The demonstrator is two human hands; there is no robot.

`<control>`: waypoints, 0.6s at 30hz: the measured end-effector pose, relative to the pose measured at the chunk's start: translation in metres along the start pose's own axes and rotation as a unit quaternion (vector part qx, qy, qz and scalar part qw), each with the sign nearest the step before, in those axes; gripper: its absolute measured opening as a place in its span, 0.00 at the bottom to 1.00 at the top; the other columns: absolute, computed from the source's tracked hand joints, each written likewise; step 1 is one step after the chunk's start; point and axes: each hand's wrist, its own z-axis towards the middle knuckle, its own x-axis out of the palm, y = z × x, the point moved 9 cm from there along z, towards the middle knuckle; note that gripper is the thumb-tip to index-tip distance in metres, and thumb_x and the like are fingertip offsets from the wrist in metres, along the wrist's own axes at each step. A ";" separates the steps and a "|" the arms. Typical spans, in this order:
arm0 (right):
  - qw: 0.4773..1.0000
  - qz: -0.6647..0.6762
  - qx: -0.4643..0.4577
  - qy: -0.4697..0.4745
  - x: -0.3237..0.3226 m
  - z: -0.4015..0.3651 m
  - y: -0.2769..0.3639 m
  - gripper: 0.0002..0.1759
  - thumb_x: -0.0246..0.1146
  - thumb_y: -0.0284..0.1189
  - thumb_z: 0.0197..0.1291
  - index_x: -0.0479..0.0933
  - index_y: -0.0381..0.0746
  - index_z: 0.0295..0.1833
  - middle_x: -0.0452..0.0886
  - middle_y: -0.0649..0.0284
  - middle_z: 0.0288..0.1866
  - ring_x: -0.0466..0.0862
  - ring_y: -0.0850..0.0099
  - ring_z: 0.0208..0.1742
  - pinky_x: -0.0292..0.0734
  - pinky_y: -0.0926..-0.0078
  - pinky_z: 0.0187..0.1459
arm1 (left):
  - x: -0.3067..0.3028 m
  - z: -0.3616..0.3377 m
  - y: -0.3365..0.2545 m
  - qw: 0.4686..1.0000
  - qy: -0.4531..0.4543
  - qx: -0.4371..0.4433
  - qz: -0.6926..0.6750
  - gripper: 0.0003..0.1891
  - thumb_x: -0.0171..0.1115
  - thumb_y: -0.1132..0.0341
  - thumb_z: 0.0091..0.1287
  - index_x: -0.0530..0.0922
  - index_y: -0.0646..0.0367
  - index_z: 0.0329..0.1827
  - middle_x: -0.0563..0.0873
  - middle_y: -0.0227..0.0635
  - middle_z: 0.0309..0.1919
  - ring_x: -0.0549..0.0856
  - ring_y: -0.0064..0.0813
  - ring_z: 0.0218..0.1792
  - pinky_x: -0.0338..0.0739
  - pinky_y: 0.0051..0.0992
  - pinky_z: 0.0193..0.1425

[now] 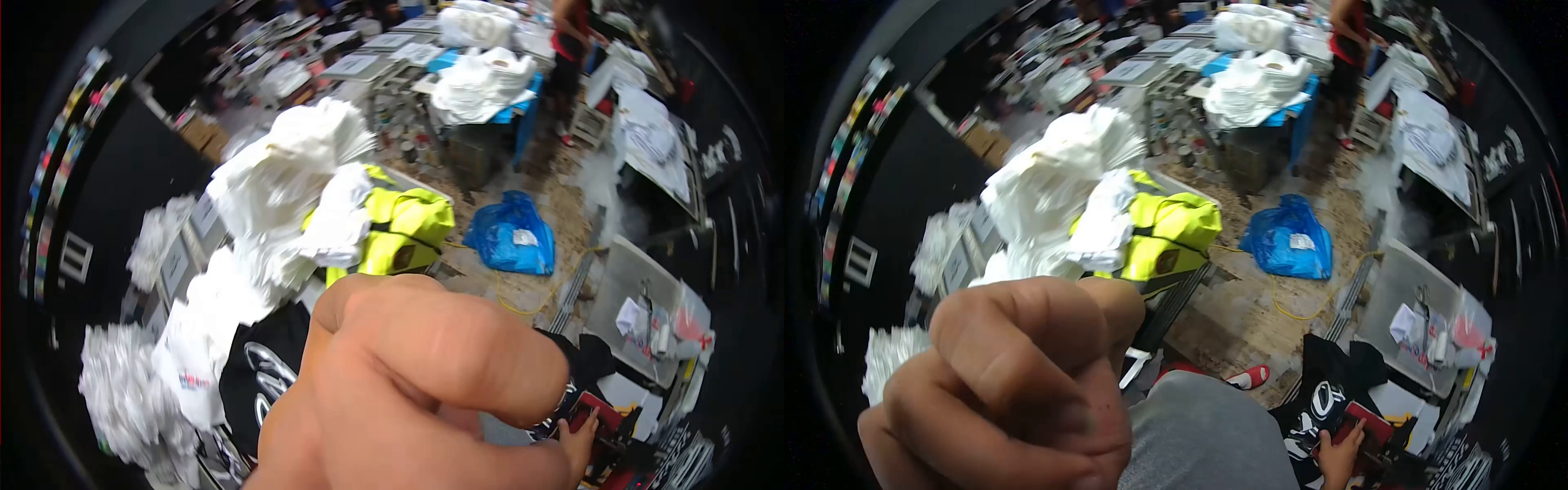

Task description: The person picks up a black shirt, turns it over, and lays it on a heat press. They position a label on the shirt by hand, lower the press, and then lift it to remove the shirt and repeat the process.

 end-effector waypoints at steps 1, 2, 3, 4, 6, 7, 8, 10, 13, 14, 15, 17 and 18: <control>1.000 -0.010 -0.018 0.007 0.003 0.001 0.001 0.58 0.73 0.33 0.54 0.44 0.32 0.82 0.61 0.36 0.75 0.64 0.41 0.75 0.61 0.56 0.75 | -0.009 -0.003 -0.013 1.000 0.002 0.016 0.020 0.04 0.64 0.71 0.62 0.77 0.58 0.32 0.78 0.33 0.24 0.78 0.27 0.25 0.69 0.27 0.27; 1.000 -0.009 -0.030 0.001 0.003 0.003 0.002 0.58 0.74 0.35 0.54 0.44 0.34 0.82 0.60 0.34 0.75 0.64 0.40 0.75 0.60 0.56 0.75 | -0.018 -0.007 -0.026 0.999 0.005 0.030 0.042 0.04 0.64 0.71 0.62 0.77 0.59 0.32 0.78 0.33 0.24 0.77 0.28 0.24 0.68 0.28 0.27; 0.999 -0.010 -0.042 -0.003 0.006 0.008 -0.010 0.59 0.74 0.37 0.54 0.44 0.36 0.82 0.60 0.32 0.75 0.63 0.39 0.76 0.59 0.56 0.76 | -0.029 -0.012 -0.037 0.997 0.012 0.045 0.065 0.04 0.63 0.70 0.63 0.77 0.59 0.31 0.78 0.34 0.25 0.77 0.29 0.24 0.68 0.28 0.26; 0.997 -0.039 -0.065 -0.004 0.012 0.016 -0.022 0.58 0.73 0.37 0.55 0.45 0.35 0.82 0.59 0.32 0.76 0.61 0.40 0.77 0.58 0.55 0.76 | -0.040 -0.015 -0.049 0.994 0.022 0.062 0.089 0.05 0.62 0.70 0.63 0.77 0.60 0.31 0.78 0.35 0.25 0.77 0.30 0.24 0.67 0.29 0.26; 0.994 -0.068 -0.087 -0.008 0.014 0.026 -0.027 0.59 0.74 0.39 0.54 0.45 0.31 0.81 0.58 0.33 0.77 0.58 0.41 0.79 0.56 0.55 0.78 | -0.063 -0.027 -0.075 0.984 0.050 0.100 0.137 0.07 0.60 0.69 0.65 0.77 0.62 0.30 0.78 0.36 0.26 0.76 0.32 0.23 0.66 0.30 0.26; 0.991 -0.083 -0.100 -0.018 0.016 0.032 -0.033 0.60 0.75 0.41 0.53 0.46 0.30 0.81 0.58 0.33 0.77 0.58 0.42 0.79 0.55 0.55 0.78 | -0.076 -0.035 -0.091 0.980 0.063 0.108 0.158 0.08 0.59 0.68 0.65 0.77 0.62 0.29 0.78 0.37 0.26 0.76 0.32 0.23 0.65 0.30 0.26; 0.991 -0.094 -0.094 -0.029 0.020 0.043 -0.041 0.61 0.75 0.42 0.52 0.46 0.30 0.81 0.58 0.33 0.77 0.58 0.42 0.79 0.55 0.55 0.78 | -0.084 -0.041 -0.108 0.974 0.077 0.119 0.175 0.09 0.59 0.68 0.66 0.77 0.63 0.29 0.77 0.38 0.27 0.75 0.33 0.23 0.65 0.31 0.25; 0.988 -0.121 -0.073 -0.057 0.019 0.040 -0.029 0.59 0.75 0.44 0.52 0.49 0.28 0.79 0.61 0.33 0.75 0.63 0.41 0.76 0.59 0.54 0.76 | -0.106 -0.056 -0.144 0.969 0.079 0.124 0.197 0.10 0.58 0.68 0.66 0.77 0.64 0.28 0.77 0.38 0.27 0.75 0.34 0.23 0.64 0.31 0.25; 0.961 -0.216 -0.123 -0.126 0.030 0.082 -0.078 0.57 0.72 0.37 0.55 0.45 0.23 0.79 0.59 0.31 0.75 0.62 0.39 0.76 0.56 0.56 0.78 | -0.120 -0.077 -0.203 0.966 0.116 0.044 0.225 0.08 0.65 0.69 0.55 0.75 0.60 0.23 0.75 0.36 0.24 0.76 0.35 0.23 0.66 0.34 0.25; 0.957 -0.232 -0.133 -0.113 0.029 0.086 -0.074 0.57 0.73 0.39 0.54 0.47 0.20 0.77 0.61 0.30 0.74 0.62 0.38 0.76 0.56 0.55 0.78 | -0.132 -0.063 -0.223 0.911 0.156 -0.183 0.335 0.16 0.63 0.52 0.73 0.79 0.47 0.58 0.81 0.31 0.20 0.80 0.23 0.21 0.74 0.26 0.31; 0.959 -0.234 -0.108 -0.115 0.026 0.087 -0.076 0.56 0.73 0.39 0.53 0.49 0.22 0.77 0.62 0.30 0.73 0.62 0.39 0.76 0.57 0.55 0.77 | -0.142 -0.078 -0.239 0.911 0.150 -0.191 0.333 0.16 0.63 0.52 0.73 0.79 0.47 0.58 0.81 0.31 0.20 0.80 0.23 0.21 0.74 0.26 0.31; 0.962 -0.231 -0.032 -0.145 0.019 0.053 -0.038 0.56 0.73 0.39 0.53 0.49 0.23 0.77 0.63 0.30 0.72 0.64 0.39 0.75 0.59 0.54 0.77 | -0.180 -0.104 -0.309 0.884 -0.025 -0.007 0.466 0.12 0.72 0.76 0.53 0.79 0.52 0.36 0.80 0.25 0.20 0.81 0.21 0.29 0.76 0.22 0.30; 0.957 -0.245 -0.062 -0.142 0.018 0.059 -0.033 0.55 0.74 0.41 0.52 0.53 0.24 0.76 0.66 0.31 0.70 0.68 0.39 0.72 0.63 0.52 0.74 | -0.195 -0.120 -0.327 0.878 -0.032 -0.007 0.478 0.12 0.72 0.76 0.53 0.79 0.52 0.36 0.80 0.25 0.20 0.81 0.21 0.29 0.76 0.22 0.30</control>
